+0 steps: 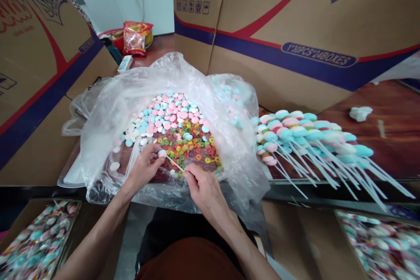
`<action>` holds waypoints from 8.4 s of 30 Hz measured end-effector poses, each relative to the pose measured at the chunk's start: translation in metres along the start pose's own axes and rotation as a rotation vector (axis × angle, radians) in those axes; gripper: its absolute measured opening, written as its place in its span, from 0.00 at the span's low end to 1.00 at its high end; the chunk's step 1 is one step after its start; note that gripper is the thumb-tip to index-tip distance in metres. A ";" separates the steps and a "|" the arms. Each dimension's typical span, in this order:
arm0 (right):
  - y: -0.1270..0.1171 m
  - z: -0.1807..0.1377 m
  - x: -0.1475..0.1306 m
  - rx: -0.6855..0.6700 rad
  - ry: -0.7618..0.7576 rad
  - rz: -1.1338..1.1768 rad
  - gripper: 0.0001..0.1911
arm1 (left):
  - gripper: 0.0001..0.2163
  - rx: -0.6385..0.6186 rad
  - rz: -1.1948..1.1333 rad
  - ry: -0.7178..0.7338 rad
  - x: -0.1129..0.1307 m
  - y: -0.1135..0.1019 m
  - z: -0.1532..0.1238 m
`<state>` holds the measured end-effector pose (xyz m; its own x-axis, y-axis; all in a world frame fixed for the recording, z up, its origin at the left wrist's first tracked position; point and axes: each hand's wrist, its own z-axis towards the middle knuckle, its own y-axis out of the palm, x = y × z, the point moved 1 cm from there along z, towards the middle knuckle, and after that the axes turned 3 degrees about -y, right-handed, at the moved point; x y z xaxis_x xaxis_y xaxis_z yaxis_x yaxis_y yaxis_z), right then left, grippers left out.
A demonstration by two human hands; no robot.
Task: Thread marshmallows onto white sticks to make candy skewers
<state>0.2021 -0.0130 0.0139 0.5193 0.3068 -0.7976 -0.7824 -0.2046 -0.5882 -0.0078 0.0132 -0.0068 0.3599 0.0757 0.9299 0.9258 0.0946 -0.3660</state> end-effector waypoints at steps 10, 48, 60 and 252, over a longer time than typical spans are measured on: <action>0.012 -0.001 -0.006 -0.018 -0.013 0.082 0.14 | 0.16 0.014 -0.352 -0.194 -0.001 -0.002 -0.013; 0.010 -0.010 0.013 0.218 0.076 0.072 0.16 | 0.10 0.203 0.329 0.218 0.024 0.047 0.006; 0.011 -0.005 -0.002 0.149 -0.033 0.057 0.17 | 0.15 0.097 -0.477 -0.177 0.014 0.026 -0.006; 0.032 0.012 -0.007 0.140 0.034 0.041 0.13 | 0.15 0.128 -0.044 0.029 0.016 0.042 -0.039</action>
<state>0.1693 -0.0108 0.0027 0.4958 0.2688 -0.8258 -0.8420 -0.0840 -0.5329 0.0416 -0.0203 -0.0056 0.3241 0.0399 0.9452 0.9191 0.2236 -0.3246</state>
